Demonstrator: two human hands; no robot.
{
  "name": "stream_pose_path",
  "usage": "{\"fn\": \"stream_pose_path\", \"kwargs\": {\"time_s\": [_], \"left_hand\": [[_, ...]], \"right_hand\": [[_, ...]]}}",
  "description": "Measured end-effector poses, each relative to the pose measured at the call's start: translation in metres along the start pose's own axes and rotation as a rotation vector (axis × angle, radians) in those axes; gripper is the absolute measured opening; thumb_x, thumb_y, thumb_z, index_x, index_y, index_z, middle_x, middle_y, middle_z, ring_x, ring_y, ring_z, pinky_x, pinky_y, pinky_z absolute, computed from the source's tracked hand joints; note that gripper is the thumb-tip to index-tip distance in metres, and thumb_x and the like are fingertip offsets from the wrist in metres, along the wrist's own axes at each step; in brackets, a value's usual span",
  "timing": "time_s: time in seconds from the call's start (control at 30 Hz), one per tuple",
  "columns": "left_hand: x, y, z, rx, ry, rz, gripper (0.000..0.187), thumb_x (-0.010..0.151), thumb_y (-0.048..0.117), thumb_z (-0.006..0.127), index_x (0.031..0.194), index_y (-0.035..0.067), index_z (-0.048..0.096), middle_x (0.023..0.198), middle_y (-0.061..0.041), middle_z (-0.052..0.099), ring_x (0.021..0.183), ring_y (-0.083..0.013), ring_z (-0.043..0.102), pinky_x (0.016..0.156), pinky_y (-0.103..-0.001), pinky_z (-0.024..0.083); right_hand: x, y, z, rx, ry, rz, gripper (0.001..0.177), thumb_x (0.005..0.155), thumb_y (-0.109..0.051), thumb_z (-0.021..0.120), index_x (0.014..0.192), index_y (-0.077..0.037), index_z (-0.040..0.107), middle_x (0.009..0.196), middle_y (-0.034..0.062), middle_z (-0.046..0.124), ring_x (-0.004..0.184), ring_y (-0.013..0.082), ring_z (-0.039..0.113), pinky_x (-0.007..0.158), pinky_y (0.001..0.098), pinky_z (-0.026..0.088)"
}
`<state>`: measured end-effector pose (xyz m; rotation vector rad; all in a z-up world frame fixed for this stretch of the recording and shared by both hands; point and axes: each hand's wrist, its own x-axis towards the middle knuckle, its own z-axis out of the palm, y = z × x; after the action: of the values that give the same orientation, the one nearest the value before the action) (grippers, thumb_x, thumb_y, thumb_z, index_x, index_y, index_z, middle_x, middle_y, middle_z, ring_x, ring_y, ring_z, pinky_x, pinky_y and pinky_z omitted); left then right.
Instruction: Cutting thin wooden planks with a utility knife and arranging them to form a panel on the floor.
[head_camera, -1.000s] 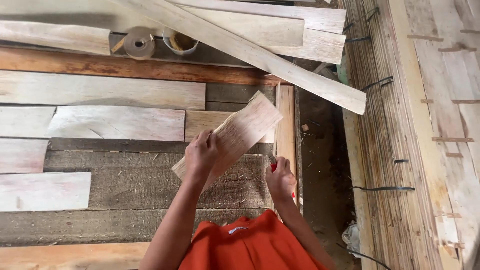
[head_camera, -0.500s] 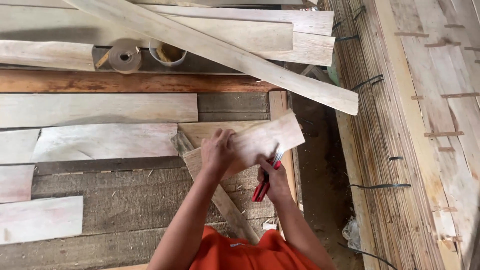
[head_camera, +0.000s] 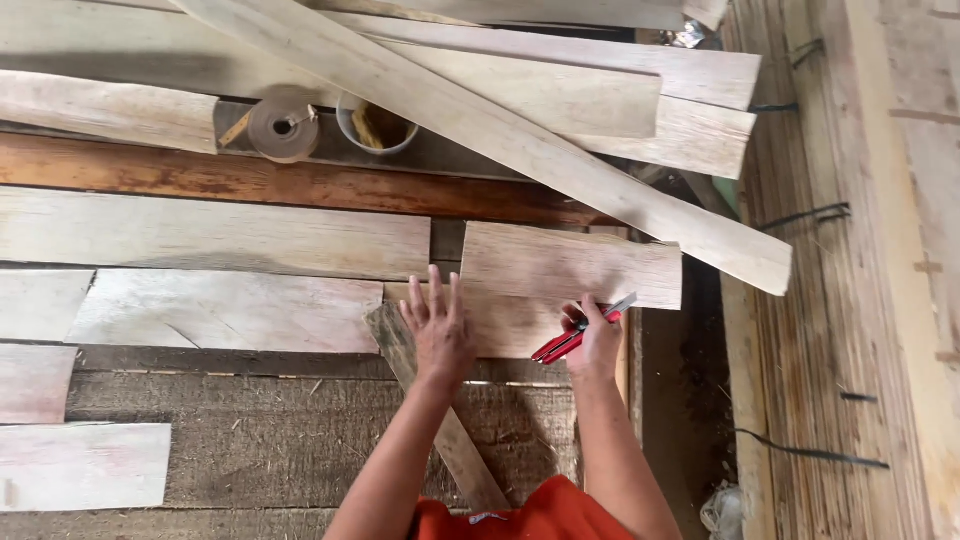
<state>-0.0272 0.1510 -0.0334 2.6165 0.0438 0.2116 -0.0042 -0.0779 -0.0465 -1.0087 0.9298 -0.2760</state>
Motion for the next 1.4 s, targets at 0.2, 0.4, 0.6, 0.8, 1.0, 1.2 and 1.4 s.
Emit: {"fn": "stream_pose_path", "kwargs": {"time_s": [0.2,0.4,0.6,0.8,1.0,1.2,1.4], "left_hand": [[0.018,0.003,0.04,0.041,-0.127,0.011,0.059,0.103,0.03,0.041,0.16,0.023,0.031,0.172,-0.009,0.007,0.155,-0.0429,-0.003,0.118,-0.061,0.0],[0.025,0.01,0.051,0.078,-0.019,0.113,0.056,0.105,0.036,0.044,0.158,0.021,0.036,0.17,-0.013,0.016,0.154,-0.0467,0.006,0.118,-0.065,0.005],[0.027,0.003,0.057,0.065,-0.038,0.078,0.057,0.105,0.041,0.042,0.159,0.023,0.035,0.168,-0.014,0.021,0.153,-0.048,0.01,0.118,-0.066,0.007],[0.026,0.0,0.057,0.138,0.032,0.1,0.057,0.104,0.041,0.044,0.158,0.024,0.038,0.166,-0.015,0.028,0.151,-0.0477,0.017,0.118,-0.063,0.013],[0.026,0.001,0.06,0.141,0.084,0.09,0.058,0.102,0.04,0.048,0.156,0.021,0.04,0.165,-0.016,0.03,0.151,-0.0469,0.021,0.118,-0.062,0.014],[0.029,0.002,0.056,0.156,0.133,0.104,0.056,0.1,0.04,0.052,0.152,0.02,0.047,0.163,-0.016,0.035,0.149,-0.0459,0.027,0.118,-0.061,0.016],[0.03,0.005,0.057,0.177,0.155,0.092,0.055,0.097,0.036,0.055,0.149,0.02,0.052,0.162,-0.016,0.039,0.148,-0.0459,0.03,0.118,-0.059,0.017]], "right_hand": [[0.005,0.004,0.03,-0.022,-0.02,0.023,0.026,0.093,-0.011,0.075,0.112,-0.005,0.059,0.092,0.0115,0.067,0.069,0.0291,0.076,0.059,0.0349,0.064],[-0.012,0.0,0.05,-0.017,-0.011,0.047,0.027,0.092,-0.008,0.075,0.11,-0.001,0.057,0.089,0.0137,0.065,0.07,0.0326,0.076,0.057,0.0373,0.065],[-0.009,0.012,0.052,-0.024,-0.02,0.074,0.027,0.091,-0.006,0.074,0.111,-0.001,0.058,0.091,0.014,0.067,0.073,0.0347,0.077,0.06,0.0399,0.066],[-0.013,0.009,0.055,-0.057,-0.026,0.079,0.025,0.091,-0.005,0.073,0.11,-0.002,0.058,0.091,0.0136,0.066,0.072,0.0357,0.076,0.059,0.042,0.066],[-0.02,0.003,0.059,-0.079,-0.031,0.101,0.024,0.089,-0.005,0.074,0.106,0.0,0.057,0.089,0.0142,0.065,0.072,0.0362,0.076,0.061,0.0439,0.067],[-0.027,-0.007,0.049,-0.071,-0.062,0.173,0.024,0.088,-0.004,0.074,0.103,0.001,0.055,0.089,0.0179,0.067,0.076,0.0415,0.076,0.064,0.0518,0.066],[-0.029,-0.026,0.044,-0.171,-0.164,0.198,0.009,0.094,-0.01,0.063,0.093,-0.003,0.057,0.109,0.0248,0.072,0.081,0.0375,0.076,0.071,0.0504,0.065]]}}
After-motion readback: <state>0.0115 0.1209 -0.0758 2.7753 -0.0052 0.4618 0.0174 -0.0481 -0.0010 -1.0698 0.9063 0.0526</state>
